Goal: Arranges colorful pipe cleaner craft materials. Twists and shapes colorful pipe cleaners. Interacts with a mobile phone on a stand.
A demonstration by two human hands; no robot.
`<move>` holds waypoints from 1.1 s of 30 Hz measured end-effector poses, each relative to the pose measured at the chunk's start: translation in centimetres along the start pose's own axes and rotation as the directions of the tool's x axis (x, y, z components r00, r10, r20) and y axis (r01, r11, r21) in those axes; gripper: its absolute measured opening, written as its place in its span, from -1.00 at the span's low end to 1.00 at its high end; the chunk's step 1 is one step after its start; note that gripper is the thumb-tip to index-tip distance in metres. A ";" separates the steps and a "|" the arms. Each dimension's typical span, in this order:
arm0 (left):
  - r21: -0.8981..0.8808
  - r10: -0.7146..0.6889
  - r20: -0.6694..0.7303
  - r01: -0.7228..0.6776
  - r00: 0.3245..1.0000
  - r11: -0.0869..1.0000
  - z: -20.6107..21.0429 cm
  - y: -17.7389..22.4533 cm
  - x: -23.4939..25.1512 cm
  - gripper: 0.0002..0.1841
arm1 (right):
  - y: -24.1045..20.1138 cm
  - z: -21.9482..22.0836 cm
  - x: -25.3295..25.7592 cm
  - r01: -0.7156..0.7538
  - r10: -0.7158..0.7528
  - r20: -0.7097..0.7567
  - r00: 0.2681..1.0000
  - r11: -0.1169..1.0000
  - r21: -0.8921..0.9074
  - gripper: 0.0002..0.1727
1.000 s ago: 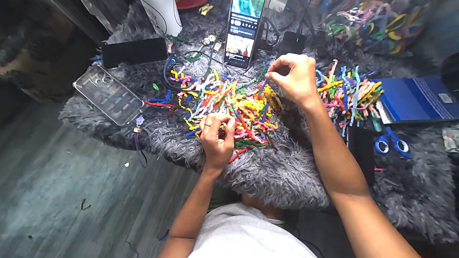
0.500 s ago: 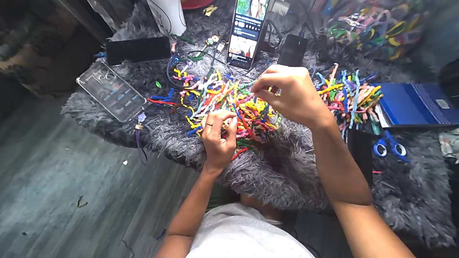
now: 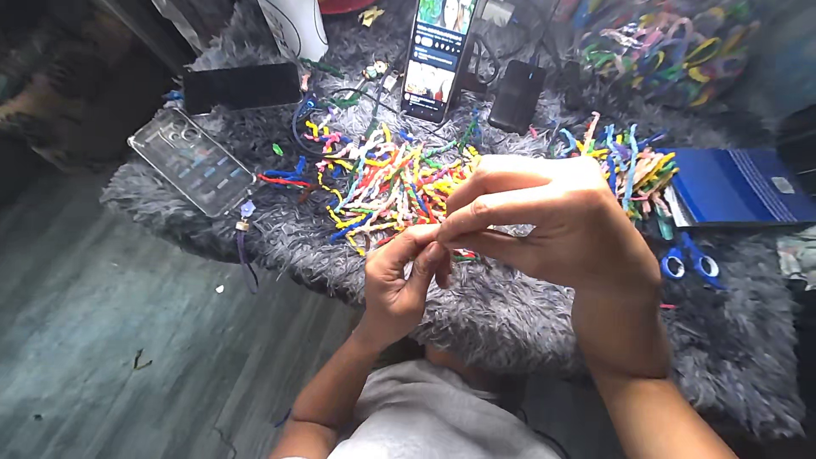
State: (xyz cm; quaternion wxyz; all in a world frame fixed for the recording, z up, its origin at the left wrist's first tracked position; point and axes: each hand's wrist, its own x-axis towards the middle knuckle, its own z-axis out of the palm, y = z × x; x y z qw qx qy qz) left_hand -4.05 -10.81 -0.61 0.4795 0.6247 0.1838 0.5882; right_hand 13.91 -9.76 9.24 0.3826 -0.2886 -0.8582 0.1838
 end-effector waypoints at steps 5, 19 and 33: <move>0.102 0.068 -0.086 -0.059 0.994 0.993 -0.1 0.7 0.2 -0.84 | -1.0 1.0 0.2 -0.070 0.064 -0.118 0.991 0.996 -0.051 -0.91; 0.288 0.137 -0.177 -0.081 0.975 0.954 -1.0 1.3 0.2 -0.85 | -3.7 3.3 -0.6 0.024 -0.082 -0.103 0.991 0.883 -0.468 -0.80; -0.040 0.065 -0.038 -0.066 0.997 0.997 -0.1 2.8 -0.3 -0.82 | -3.6 1.0 -0.4 -0.060 0.045 -0.085 0.995 0.981 -0.183 -0.86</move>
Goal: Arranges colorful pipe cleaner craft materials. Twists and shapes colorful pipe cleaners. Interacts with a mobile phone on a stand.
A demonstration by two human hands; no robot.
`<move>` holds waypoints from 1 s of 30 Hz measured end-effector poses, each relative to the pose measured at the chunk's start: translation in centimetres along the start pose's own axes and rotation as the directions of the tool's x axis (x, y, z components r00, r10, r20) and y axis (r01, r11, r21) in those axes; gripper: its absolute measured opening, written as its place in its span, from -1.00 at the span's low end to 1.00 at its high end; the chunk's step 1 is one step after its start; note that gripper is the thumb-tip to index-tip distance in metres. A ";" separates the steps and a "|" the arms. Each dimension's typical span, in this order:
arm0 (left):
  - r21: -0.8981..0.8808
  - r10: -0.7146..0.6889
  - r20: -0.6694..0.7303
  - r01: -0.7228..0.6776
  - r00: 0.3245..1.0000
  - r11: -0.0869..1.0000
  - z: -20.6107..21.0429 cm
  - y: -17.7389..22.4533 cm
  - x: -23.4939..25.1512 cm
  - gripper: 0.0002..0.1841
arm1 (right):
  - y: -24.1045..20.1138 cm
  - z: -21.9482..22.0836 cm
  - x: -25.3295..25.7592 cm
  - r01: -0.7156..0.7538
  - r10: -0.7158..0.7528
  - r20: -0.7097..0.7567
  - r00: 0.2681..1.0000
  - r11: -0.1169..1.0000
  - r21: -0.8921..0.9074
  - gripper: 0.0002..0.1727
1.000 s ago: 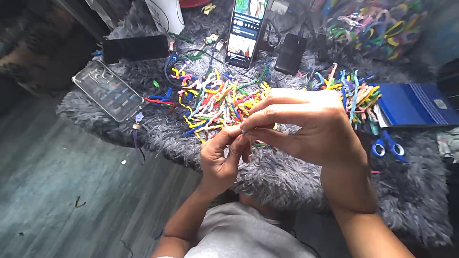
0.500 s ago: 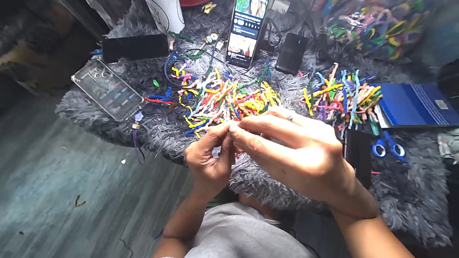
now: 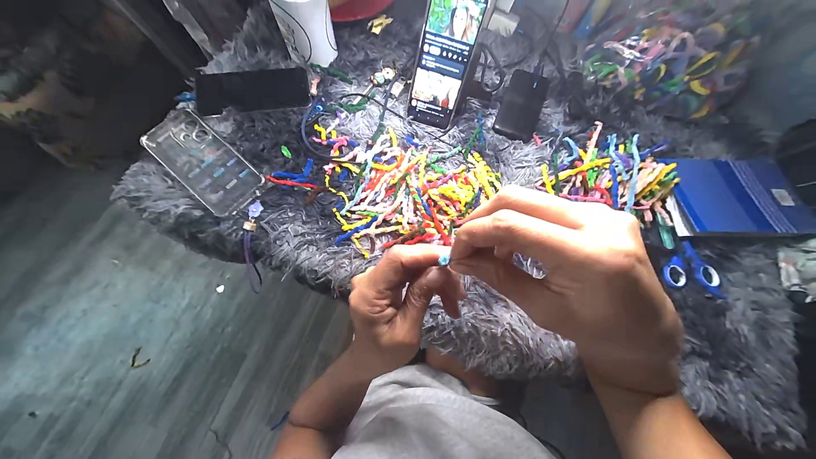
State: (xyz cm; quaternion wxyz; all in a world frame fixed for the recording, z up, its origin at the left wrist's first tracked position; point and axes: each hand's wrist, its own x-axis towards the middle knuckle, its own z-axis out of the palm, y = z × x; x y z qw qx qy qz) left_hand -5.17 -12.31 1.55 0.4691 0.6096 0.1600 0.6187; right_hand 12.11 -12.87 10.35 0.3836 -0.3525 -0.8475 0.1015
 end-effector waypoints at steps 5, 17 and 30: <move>-0.256 -0.034 0.089 0.056 0.995 0.965 -0.8 -0.2 -0.1 -0.80 | 0.4 0.1 0.3 -0.003 -0.004 0.045 0.999 0.988 0.156 -0.88; 0.308 0.001 0.338 -0.112 0.941 0.945 -3.6 -1.2 1.2 -0.79 | 1.8 1.8 -2.4 -0.195 0.180 0.112 0.977 0.971 0.138 -0.78; 0.554 0.142 0.197 -0.230 0.970 0.800 -1.1 -1.3 -1.8 -0.80 | 0.0 9.9 -7.2 -0.188 0.330 -0.597 0.731 0.939 0.289 -0.92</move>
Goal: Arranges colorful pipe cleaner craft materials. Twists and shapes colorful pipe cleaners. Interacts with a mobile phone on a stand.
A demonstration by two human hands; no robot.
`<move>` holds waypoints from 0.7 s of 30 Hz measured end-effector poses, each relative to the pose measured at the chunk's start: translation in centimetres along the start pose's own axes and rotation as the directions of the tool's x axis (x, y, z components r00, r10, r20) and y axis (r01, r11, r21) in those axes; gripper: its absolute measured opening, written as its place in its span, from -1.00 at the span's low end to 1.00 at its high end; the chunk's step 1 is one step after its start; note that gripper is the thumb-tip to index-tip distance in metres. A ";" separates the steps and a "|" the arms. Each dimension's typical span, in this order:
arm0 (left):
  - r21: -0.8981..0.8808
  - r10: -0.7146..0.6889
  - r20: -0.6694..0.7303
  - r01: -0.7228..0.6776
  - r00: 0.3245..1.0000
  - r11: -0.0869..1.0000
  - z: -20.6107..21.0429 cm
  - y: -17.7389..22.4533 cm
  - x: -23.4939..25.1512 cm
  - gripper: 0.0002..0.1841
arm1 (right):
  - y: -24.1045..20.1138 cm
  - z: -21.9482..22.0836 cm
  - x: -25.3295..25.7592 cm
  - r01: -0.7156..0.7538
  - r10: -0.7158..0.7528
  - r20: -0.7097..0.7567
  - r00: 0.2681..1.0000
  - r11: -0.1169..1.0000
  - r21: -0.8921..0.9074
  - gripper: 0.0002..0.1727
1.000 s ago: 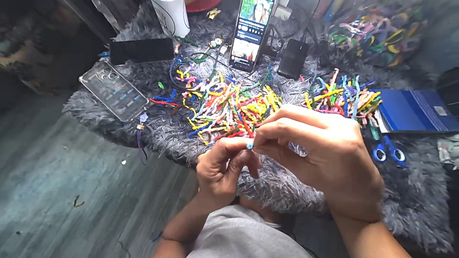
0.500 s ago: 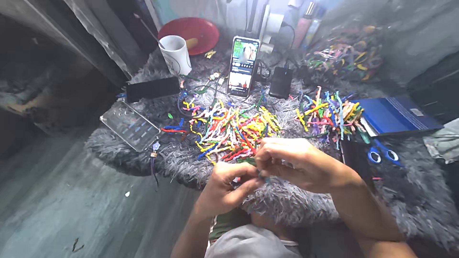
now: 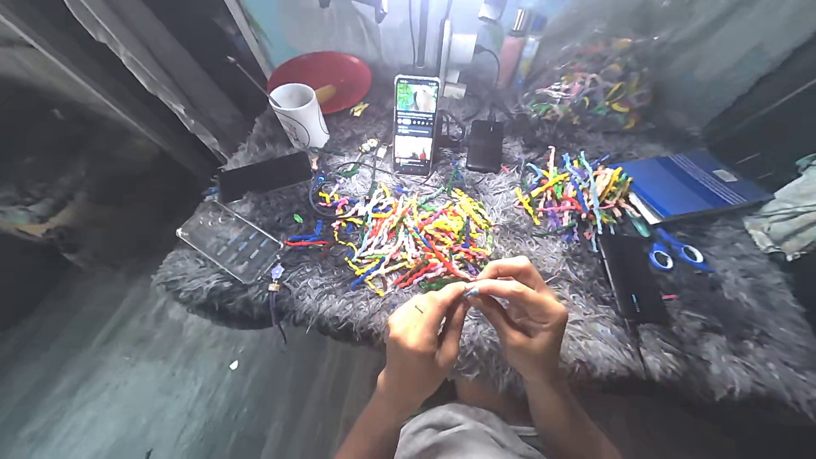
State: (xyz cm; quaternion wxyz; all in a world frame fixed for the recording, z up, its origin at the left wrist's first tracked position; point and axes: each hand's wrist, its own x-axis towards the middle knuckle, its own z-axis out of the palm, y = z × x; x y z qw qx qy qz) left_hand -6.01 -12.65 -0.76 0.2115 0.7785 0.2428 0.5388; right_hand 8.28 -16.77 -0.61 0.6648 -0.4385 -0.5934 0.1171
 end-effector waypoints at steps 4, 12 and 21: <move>0.104 0.027 -0.017 -0.025 0.999 0.994 -0.3 0.0 -0.4 -0.83 | 0.3 0.4 -0.2 0.072 -0.070 0.021 0.997 0.988 -0.139 -0.88; -0.185 -0.101 0.106 0.120 0.989 0.975 -0.4 0.2 -0.8 -0.83 | 1.9 -0.3 -0.1 0.528 -0.533 0.124 0.837 0.726 -0.440 -0.79; -0.357 -0.190 0.211 0.256 0.959 0.898 0.3 -0.5 -0.2 -0.82 | 3.8 -0.8 0.3 0.244 -0.244 0.116 0.963 0.970 0.015 -0.92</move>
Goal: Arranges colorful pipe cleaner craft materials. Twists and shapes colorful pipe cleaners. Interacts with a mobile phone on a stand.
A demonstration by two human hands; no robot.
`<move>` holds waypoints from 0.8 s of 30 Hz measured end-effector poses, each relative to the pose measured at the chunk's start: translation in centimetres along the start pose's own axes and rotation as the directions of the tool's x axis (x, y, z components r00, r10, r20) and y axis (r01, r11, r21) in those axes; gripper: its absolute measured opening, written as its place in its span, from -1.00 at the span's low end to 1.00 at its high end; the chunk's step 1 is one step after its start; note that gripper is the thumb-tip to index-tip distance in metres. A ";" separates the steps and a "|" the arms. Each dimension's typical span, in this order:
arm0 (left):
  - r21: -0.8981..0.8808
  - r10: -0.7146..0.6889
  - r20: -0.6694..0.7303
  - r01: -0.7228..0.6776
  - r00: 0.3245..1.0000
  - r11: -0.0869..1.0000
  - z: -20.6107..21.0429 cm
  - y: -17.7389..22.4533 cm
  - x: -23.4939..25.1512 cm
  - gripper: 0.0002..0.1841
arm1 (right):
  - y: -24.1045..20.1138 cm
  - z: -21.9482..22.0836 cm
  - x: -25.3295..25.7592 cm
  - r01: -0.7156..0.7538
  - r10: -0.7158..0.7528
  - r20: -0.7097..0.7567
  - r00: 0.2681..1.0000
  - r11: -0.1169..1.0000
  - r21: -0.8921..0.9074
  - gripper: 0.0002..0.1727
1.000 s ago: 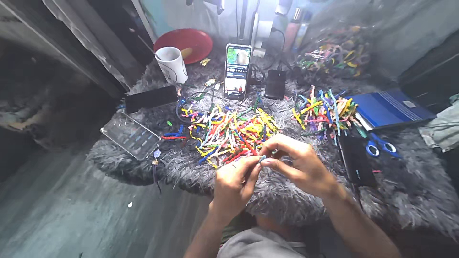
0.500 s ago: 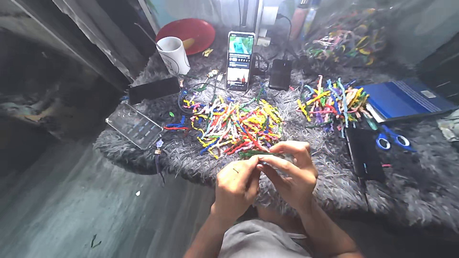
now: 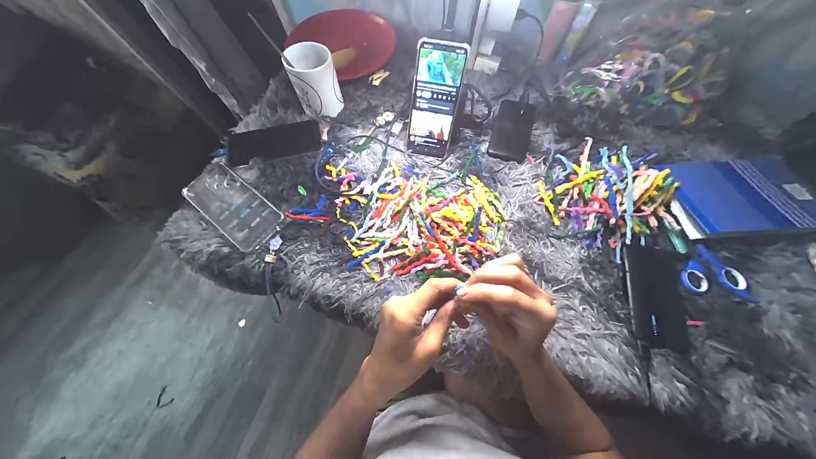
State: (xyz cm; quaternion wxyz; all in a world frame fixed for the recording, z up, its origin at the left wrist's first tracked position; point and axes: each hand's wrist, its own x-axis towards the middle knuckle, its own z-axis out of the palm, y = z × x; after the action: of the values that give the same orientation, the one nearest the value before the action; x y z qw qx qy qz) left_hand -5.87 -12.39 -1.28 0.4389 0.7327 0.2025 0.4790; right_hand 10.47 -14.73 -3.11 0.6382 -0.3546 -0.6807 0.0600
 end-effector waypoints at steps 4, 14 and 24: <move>-0.356 -0.087 0.059 0.102 0.994 0.929 0.1 -0.2 0.3 -0.86 | 0.5 -1.0 0.4 -0.169 0.149 0.084 0.985 0.918 0.358 -0.91; -0.525 0.094 0.416 0.155 0.904 0.837 -1.0 -2.3 2.1 -0.82 | 0.5 -1.7 0.2 -0.331 0.230 0.244 0.942 0.517 0.790 -0.81; 0.648 0.122 0.151 -0.191 0.981 0.737 -2.0 1.3 1.9 -0.71 | 0.3 -1.7 0.1 -0.179 0.173 0.045 0.984 0.941 0.287 -0.91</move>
State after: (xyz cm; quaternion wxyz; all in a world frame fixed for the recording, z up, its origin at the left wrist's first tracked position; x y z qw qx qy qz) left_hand -6.95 -10.85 1.15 0.1197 0.8772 0.2744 0.3753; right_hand 12.12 -15.15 -2.90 0.6689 -0.3160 -0.6361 0.2194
